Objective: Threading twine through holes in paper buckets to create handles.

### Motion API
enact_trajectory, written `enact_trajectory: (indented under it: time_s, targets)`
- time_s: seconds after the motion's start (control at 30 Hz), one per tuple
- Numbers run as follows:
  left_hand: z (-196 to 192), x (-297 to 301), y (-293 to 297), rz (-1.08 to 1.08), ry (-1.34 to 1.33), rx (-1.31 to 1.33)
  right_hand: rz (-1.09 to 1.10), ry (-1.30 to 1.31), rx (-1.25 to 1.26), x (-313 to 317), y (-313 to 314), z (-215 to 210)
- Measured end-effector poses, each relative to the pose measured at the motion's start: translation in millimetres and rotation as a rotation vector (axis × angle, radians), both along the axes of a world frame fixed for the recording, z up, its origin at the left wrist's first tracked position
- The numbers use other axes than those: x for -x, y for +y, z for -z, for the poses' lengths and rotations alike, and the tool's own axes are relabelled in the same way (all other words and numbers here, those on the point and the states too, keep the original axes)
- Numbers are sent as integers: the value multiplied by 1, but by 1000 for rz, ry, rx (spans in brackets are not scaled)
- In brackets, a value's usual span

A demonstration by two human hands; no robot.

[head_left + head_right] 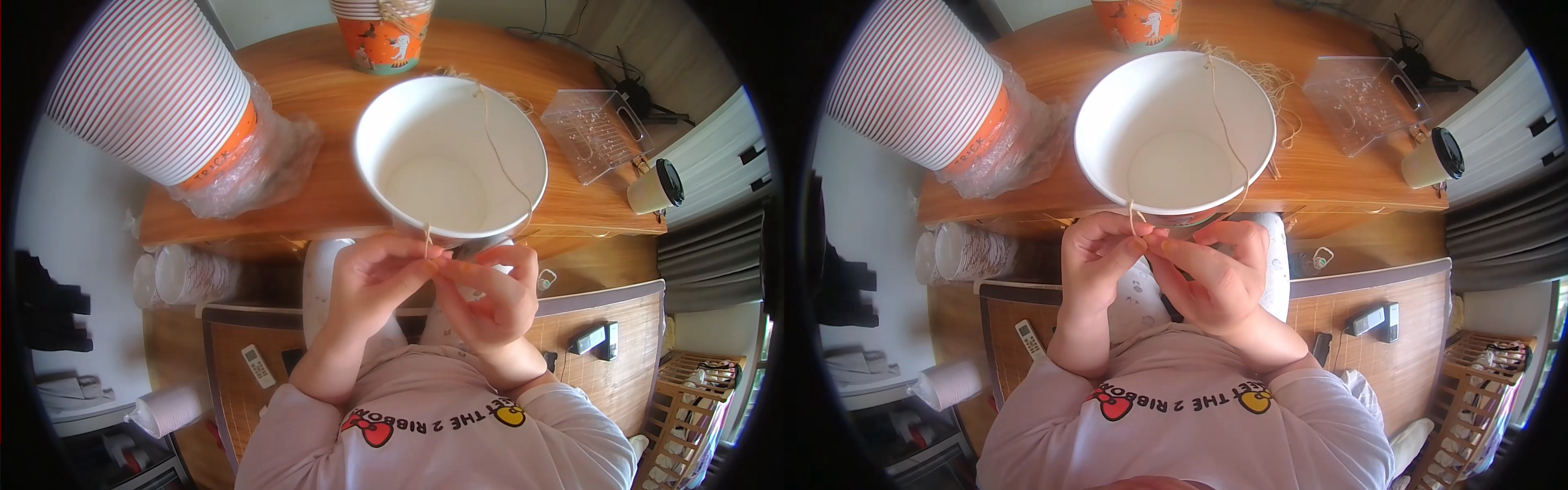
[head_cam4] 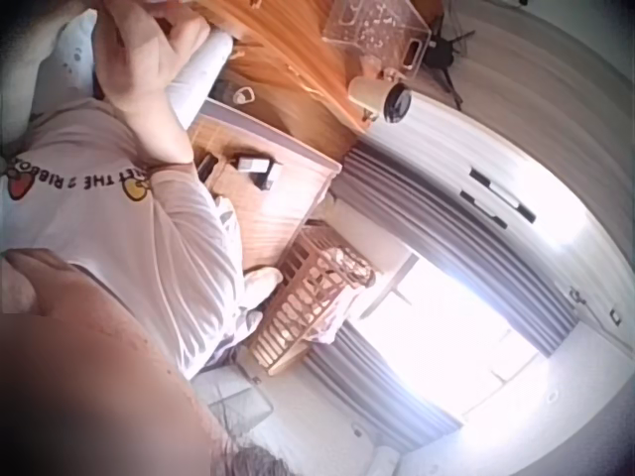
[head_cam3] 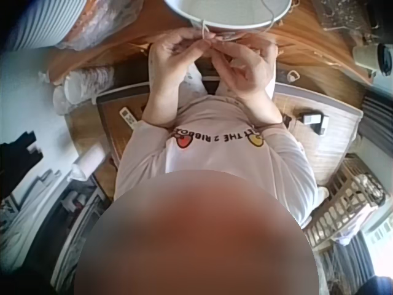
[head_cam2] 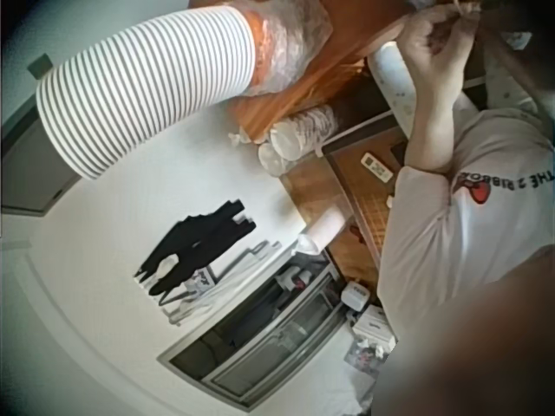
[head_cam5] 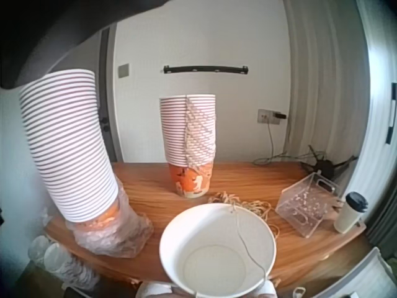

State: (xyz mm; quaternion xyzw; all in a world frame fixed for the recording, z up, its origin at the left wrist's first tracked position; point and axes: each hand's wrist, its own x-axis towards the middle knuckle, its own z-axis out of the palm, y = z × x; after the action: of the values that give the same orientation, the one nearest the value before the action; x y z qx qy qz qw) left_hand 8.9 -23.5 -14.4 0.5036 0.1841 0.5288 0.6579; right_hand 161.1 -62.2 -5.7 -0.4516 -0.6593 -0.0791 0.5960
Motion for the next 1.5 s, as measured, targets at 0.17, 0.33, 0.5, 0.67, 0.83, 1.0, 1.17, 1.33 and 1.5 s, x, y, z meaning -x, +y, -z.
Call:
enact_trajectory:
  time_s: [0.17,0.33,0.5,0.67,0.83,1.0,1.17,1.33,1.5]
  targets:
    - [0,-1,-3,-103,41,-39,-72,118,17,2,2,-1]
    - [-3,-2,-4,-176,126,-116,-73,24,24,-1,4,-4]
    - [-1,-2,0,-299,213,-288,-72,-47,69,-2,3,-12]
    - [-12,2,-4,-426,338,-411,-41,-74,51,0,2,-25]
    - [-19,0,4,-708,444,-713,-69,-66,-16,2,9,-29]
    - [-24,0,7,-813,518,-836,-85,-118,-62,1,17,-32]
    - [-24,1,10,-878,545,-936,-88,-187,-66,-4,18,-35]
    - [-26,1,9,-902,578,-978,-112,-329,-130,-10,25,-41]
    - [-26,1,10,-882,558,-942,-148,-278,-121,-7,28,-45]
